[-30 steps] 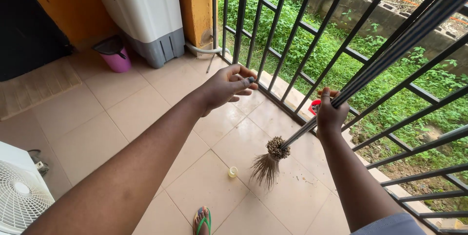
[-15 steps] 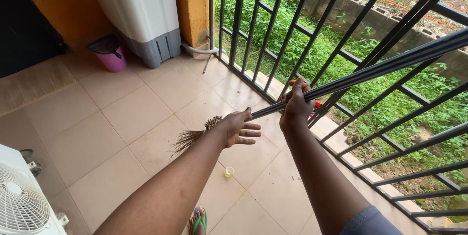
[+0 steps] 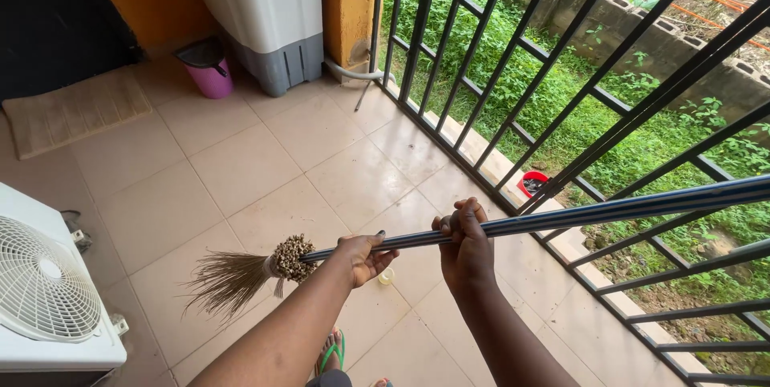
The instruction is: Assembling a broom by attaching the bristle bundle to a handle and then moving a wooden stool seat.
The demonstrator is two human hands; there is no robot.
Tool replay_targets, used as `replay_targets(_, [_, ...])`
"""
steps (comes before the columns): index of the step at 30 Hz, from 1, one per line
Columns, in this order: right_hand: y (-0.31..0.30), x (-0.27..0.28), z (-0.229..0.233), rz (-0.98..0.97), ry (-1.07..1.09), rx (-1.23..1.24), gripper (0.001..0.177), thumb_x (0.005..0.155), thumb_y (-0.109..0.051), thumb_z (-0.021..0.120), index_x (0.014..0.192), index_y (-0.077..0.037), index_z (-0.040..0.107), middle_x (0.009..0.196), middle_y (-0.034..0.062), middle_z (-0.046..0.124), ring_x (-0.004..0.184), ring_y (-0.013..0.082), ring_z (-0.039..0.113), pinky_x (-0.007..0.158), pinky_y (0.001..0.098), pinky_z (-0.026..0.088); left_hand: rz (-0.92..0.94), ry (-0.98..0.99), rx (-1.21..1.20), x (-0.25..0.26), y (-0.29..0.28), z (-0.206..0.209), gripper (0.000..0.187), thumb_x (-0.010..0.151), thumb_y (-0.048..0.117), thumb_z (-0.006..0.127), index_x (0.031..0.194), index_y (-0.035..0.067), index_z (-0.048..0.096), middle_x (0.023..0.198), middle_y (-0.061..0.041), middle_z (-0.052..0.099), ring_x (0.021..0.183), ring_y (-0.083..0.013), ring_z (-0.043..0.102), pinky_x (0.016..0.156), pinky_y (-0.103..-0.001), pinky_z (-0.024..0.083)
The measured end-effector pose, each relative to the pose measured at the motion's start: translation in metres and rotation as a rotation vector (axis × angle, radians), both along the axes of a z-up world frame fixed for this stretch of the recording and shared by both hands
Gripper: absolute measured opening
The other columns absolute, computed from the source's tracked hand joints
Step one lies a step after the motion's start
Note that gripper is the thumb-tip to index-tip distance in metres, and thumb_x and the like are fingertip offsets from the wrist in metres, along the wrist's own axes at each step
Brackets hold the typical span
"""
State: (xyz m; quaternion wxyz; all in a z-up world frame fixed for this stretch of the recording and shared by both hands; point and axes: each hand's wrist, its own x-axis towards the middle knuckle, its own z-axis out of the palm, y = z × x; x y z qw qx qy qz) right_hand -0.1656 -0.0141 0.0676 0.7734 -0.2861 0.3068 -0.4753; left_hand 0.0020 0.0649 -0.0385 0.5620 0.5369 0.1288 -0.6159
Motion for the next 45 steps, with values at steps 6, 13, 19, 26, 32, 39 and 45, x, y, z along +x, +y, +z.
replay_targets(6, [0.013,-0.004,-0.015,0.459,-0.115,-0.067,0.018,0.103,-0.018,0.062,0.116,-0.006,0.062,0.071,0.0016,0.055,0.099,0.0199,0.065,0.100,0.0393,0.045,0.218,0.039,-0.003,0.017,0.042,-0.062,0.028,0.096,-0.002,0.060,0.120,0.004,0.046,0.102,-0.022,0.068,0.079,-0.0295,0.075,0.067,-0.032,0.065])
replay_targets(13, [0.007,-0.014,0.017,1.213,0.471,-0.300,0.011,0.095,-0.009,0.067,0.106,-0.010,0.064,0.153,0.0143,0.054,0.142,0.0231,0.051,0.115,0.0424,0.046,0.395,-0.006,0.037,0.034,0.090,-0.115,0.047,0.095,-0.008,0.057,0.134,0.010,0.040,0.109,-0.019,0.063,0.083,-0.0277,0.071,0.071,-0.038,0.062])
replay_targets(19, [-0.014,0.012,-0.026,1.329,0.238,-0.051,0.020,0.101,-0.009,0.057,0.116,0.000,0.066,0.156,0.0221,0.050,0.140,0.0288,0.054,0.112,0.0417,0.042,0.465,-0.073,0.048,0.043,0.104,-0.112,0.053,0.094,-0.009,0.058,0.138,0.013,0.038,0.114,-0.016,0.062,0.090,-0.0243,0.069,0.077,-0.041,0.062])
replay_targets(26, [0.015,0.076,0.013,1.609,0.621,-0.163,0.045,0.100,-0.024,0.053,0.140,-0.003,0.054,0.137,0.0202,0.062,0.126,0.0256,0.066,0.101,0.0417,0.057,0.480,-0.099,0.021,0.067,0.132,-0.117,0.058,0.093,-0.009,0.059,0.140,0.017,0.037,0.116,-0.013,0.061,0.094,-0.0231,0.068,0.083,-0.041,0.061])
replay_targets(32, [0.060,0.138,0.005,1.673,0.849,-0.146,0.056,0.097,-0.027,0.056,0.149,-0.009,0.043,0.135,0.0154,0.065,0.118,0.0263,0.072,0.082,0.0395,0.064,0.495,-0.057,0.007,0.099,0.166,-0.126,0.058,0.093,-0.009,0.058,0.142,0.016,0.039,0.116,-0.015,0.062,0.095,-0.0245,0.068,0.085,-0.042,0.060])
replay_targets(39, [0.095,0.212,-0.061,1.747,0.939,-0.157,0.053,0.093,-0.014,0.066,0.144,-0.003,0.055,0.103,0.0101,0.070,0.085,0.0167,0.069,0.055,0.0286,0.051,0.441,-0.025,0.049,0.134,0.183,-0.125,0.056,0.096,-0.007,0.055,0.142,0.018,0.036,0.119,-0.015,0.061,0.099,-0.0255,0.069,0.087,-0.042,0.062])
replay_targets(45, [0.102,0.266,-0.091,1.677,1.171,-0.152,0.051,0.094,-0.013,0.064,0.143,-0.013,0.053,0.082,0.0055,0.062,0.059,0.0132,0.056,0.050,0.0292,0.046,0.252,-0.034,0.012,0.181,0.178,-0.185,0.051,0.095,-0.003,0.059,0.141,0.016,0.046,0.123,-0.012,0.060,0.113,-0.0243,0.063,0.094,-0.043,0.058])
